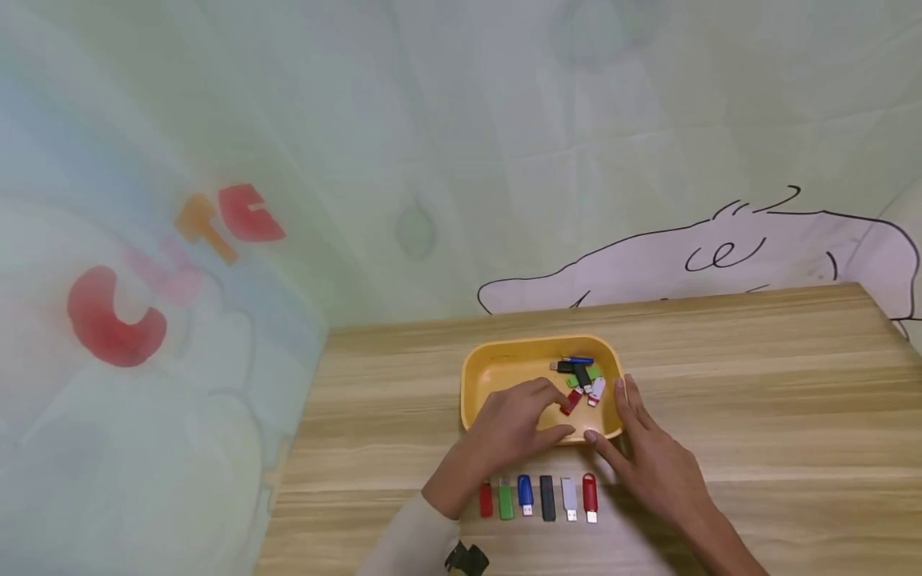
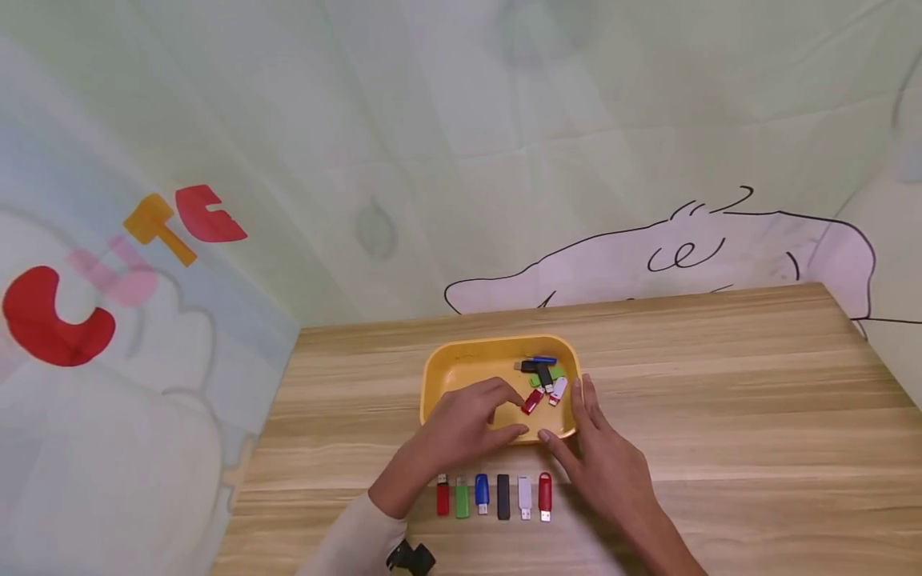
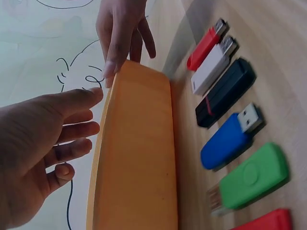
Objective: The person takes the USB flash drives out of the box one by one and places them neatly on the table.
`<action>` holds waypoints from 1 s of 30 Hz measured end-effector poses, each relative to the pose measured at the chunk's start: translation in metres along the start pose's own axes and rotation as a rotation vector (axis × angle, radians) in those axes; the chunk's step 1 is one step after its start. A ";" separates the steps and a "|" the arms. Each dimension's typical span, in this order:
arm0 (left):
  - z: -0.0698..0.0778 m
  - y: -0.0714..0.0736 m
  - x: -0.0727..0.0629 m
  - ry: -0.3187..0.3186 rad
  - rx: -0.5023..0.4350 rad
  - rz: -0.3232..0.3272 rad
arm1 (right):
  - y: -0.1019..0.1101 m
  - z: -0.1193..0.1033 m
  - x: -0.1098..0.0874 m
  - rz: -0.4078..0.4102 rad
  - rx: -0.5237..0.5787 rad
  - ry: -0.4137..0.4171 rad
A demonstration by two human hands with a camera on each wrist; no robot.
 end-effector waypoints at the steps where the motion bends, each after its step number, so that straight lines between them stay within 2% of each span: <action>1: -0.001 0.000 0.002 0.007 0.005 -0.010 | 0.000 0.000 0.000 -0.001 0.002 0.000; 12: -0.009 -0.005 0.028 0.044 0.111 -0.114 | -0.001 0.001 0.002 -0.016 0.013 -0.011; 21: -0.012 -0.016 0.046 0.045 0.116 -0.167 | -0.001 0.003 0.001 -0.021 0.020 -0.021; 30: -0.011 -0.032 0.061 -0.028 0.185 -0.195 | -0.001 0.003 0.001 -0.013 0.024 -0.002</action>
Point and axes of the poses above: each hand's wrist, its own x-axis towards the middle knuckle, its own y-axis out of the back of the hand, z = x × y, the point moved 7 cm from there along x, towards the middle knuckle, and after that the axes turned 8 degrees about -z, right-handed, at the moved point
